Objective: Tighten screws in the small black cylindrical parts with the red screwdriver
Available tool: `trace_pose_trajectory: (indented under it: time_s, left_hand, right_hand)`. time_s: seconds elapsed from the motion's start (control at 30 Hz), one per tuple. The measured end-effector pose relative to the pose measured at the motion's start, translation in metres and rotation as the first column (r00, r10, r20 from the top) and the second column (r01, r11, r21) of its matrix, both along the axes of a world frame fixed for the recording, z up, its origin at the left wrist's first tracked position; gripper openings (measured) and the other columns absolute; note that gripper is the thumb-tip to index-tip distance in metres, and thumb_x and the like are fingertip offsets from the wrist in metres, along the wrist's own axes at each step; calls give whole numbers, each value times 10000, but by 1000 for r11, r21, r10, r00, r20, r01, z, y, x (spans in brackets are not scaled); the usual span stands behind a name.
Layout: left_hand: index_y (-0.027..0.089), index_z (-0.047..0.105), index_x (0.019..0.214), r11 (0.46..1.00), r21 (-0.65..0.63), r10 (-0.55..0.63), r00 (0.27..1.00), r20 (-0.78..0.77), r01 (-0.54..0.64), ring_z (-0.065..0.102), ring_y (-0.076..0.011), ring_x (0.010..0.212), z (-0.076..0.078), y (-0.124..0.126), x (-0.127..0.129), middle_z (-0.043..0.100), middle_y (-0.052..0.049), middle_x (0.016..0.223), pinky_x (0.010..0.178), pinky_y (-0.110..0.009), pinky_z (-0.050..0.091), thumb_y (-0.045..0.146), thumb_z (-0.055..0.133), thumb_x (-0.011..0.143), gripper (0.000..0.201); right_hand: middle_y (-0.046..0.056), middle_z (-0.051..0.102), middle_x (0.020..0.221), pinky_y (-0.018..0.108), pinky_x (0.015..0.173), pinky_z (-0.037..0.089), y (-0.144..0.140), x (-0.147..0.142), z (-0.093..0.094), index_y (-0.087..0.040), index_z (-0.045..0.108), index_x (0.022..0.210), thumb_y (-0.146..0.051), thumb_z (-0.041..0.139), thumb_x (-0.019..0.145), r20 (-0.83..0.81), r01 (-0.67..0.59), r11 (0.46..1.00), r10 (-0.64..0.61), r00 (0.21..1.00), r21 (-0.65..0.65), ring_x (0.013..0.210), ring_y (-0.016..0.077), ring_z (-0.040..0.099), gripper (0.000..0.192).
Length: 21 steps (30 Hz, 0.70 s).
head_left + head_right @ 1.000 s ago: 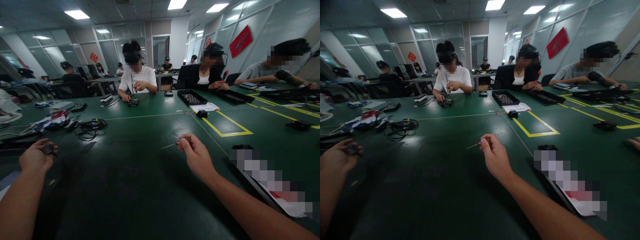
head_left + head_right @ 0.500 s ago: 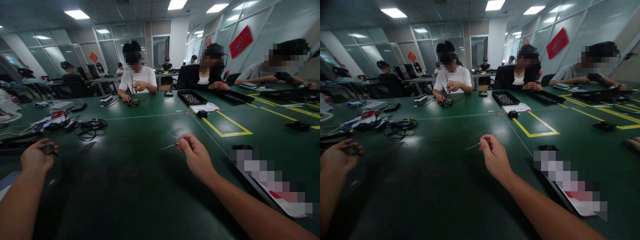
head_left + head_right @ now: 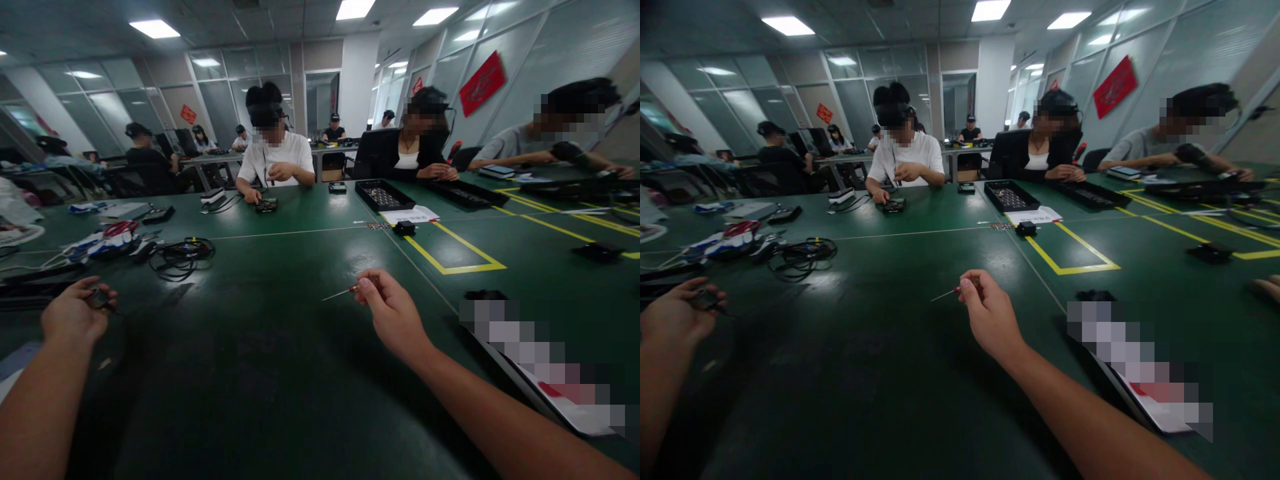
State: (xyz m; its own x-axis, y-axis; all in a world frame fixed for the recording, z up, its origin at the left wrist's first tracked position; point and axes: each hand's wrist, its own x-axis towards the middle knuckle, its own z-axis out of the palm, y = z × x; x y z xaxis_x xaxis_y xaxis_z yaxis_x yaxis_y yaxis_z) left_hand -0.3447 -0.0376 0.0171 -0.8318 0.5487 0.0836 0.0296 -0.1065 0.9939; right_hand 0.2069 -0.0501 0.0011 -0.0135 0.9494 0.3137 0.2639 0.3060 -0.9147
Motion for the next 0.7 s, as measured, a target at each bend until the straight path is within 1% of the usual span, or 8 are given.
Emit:
trace_pose_trajectory:
  time_s: [0.07, 0.1, 0.2, 0.47, 0.57, 0.7]
  left_hand:
    - [174, 536, 839, 997, -53, 60, 993, 97, -55, 500, -156, 514, 7, -1, 9, 498, -13, 687, 478, -248, 415, 102, 453, 473, 382]
    - [174, 540, 843, 995, -68, 74, 990, 117, -66, 499, -153, 520, 10, -2, 13, 496, -11, 692, 484, -243, 414, 96, 453, 479, 383]
    - [173, 543, 849, 996, -66, 61, 992, 109, -54, 494, -153, 530, 14, -3, 19, 491, -9, 696, 490, -238, 413, 104, 470, 494, 369]
    - [176, 535, 856, 997, -62, 59, 992, 113, -52, 488, -146, 537, 10, -1, 14, 481, -9, 708, 491, -232, 418, 113, 489, 502, 362]
    - [171, 545, 857, 998, -53, 51, 991, 121, -45, 493, -151, 543, 10, -1, 14, 489, -17, 716, 490, -237, 422, 110, 483, 508, 359]
    - [164, 557, 844, 997, -40, 72, 986, 148, -66, 493, -158, 544, 12, -2, 16, 492, -26, 716, 486, -243, 419, 87, 469, 507, 356]
  right_hand:
    - [34, 670, 831, 356, 720, 476, 0, 0, 0, -225, 615, 1006, -467, 515, 998, -6, 1, 1000, -1, 1000, 1, 774, 204, 625, 262]
    - [32, 667, 828, 356, 719, 476, 0, 0, 0, -225, 616, 1005, -465, 515, 998, -5, 1, 1000, -1, 1000, 1, 771, 202, 623, 261]
    - [28, 662, 825, 354, 720, 480, 0, 0, -1, -224, 617, 1012, -461, 514, 998, -7, -1, 1000, 1, 1000, 3, 770, 200, 622, 259]
    - [34, 678, 837, 351, 718, 484, 0, 0, 0, -222, 621, 1005, -454, 518, 997, 4, 1, 1000, -1, 1000, -8, 771, 199, 631, 254]
    - [33, 675, 836, 353, 726, 487, 0, -1, 0, -223, 619, 997, -455, 516, 997, 3, -6, 1000, 6, 1000, 2, 776, 199, 631, 255]
    - [35, 676, 840, 355, 717, 487, 0, 0, 0, -223, 620, 1004, -462, 510, 998, 19, -4, 1000, 4, 1000, -1, 774, 202, 630, 262]
